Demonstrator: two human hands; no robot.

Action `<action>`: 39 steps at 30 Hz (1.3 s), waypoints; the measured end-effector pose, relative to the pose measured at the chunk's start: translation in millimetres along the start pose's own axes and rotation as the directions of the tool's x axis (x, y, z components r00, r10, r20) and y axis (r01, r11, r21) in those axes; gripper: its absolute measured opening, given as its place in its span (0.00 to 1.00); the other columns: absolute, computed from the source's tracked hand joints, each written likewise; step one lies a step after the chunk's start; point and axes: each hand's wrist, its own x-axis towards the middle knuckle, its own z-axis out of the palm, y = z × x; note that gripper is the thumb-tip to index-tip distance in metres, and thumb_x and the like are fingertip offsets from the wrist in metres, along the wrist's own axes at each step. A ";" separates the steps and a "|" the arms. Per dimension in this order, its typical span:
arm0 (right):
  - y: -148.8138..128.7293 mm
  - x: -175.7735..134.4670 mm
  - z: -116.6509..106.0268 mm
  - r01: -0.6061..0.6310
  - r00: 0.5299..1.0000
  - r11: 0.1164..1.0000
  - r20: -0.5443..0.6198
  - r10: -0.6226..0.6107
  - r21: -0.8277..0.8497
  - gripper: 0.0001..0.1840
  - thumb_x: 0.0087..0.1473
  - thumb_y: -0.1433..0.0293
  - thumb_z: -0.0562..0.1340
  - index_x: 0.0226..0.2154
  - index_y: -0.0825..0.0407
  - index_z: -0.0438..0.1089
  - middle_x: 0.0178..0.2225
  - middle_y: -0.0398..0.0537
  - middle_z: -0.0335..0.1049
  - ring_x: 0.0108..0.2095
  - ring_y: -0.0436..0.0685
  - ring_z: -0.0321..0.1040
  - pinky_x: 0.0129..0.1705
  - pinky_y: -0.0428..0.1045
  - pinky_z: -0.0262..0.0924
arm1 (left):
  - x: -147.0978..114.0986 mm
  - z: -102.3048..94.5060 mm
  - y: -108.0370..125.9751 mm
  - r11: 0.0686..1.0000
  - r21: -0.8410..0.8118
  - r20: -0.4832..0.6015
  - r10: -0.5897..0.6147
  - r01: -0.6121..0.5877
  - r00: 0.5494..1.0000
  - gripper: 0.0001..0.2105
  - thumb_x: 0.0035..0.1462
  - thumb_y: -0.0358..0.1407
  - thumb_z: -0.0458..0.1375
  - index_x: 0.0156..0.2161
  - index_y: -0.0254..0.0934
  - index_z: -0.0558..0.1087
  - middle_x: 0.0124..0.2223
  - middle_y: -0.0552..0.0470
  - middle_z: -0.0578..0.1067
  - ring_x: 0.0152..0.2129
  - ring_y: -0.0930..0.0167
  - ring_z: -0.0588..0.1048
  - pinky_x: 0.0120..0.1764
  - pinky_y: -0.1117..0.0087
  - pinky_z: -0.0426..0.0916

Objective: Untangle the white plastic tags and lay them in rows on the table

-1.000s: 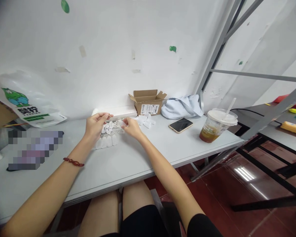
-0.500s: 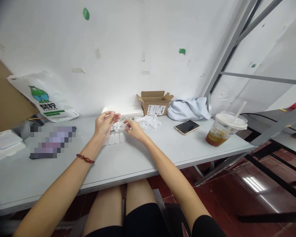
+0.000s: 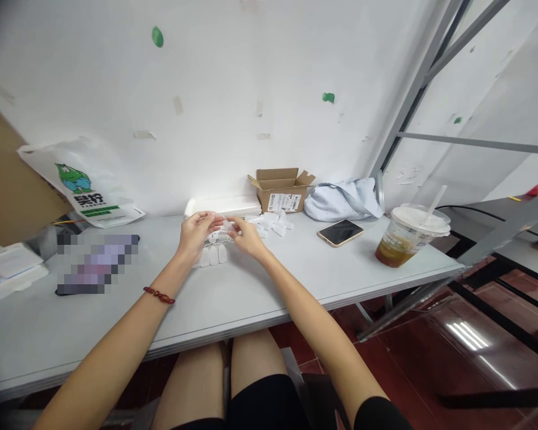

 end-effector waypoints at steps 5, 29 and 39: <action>0.7 1.4 -1.1 -0.029 1.000 0.997 0.011 0.028 0.074 0.18 0.50 0.74 0.59 0.45 0.54 0.69 0.30 0.44 0.72 0.30 0.51 0.66 0.38 0.48 0.60 | -1.1 1.4 -7.3 0.990 0.124 0.079 0.049 -0.059 0.996 0.10 0.42 0.38 0.65 0.28 0.33 0.73 0.28 0.51 0.76 0.27 0.71 0.74 0.34 0.69 0.70; 0.3 -0.5 0.3 -0.066 0.997 0.993 -0.057 0.061 -0.099 0.11 0.52 0.69 0.59 0.40 0.52 0.66 0.35 0.48 0.71 0.34 0.54 0.68 0.41 0.51 0.62 | 2.7 -4.4 -14.9 0.914 0.392 0.191 0.026 -0.101 0.981 0.07 0.46 0.37 0.62 0.28 0.36 0.78 0.30 0.49 0.78 0.28 0.66 0.74 0.37 0.66 0.67; 6.5 7.8 -13.4 -0.203 0.947 0.976 -0.237 0.217 0.084 0.11 0.52 0.72 0.56 0.40 0.53 0.64 0.33 0.46 0.70 0.30 0.52 0.70 0.37 0.50 0.64 | -4.3 -2.4 -28.0 0.563 0.609 0.612 0.114 -0.558 0.783 0.07 0.46 0.31 0.55 0.21 0.41 0.75 0.35 0.44 0.78 0.42 0.56 0.70 0.52 0.55 0.61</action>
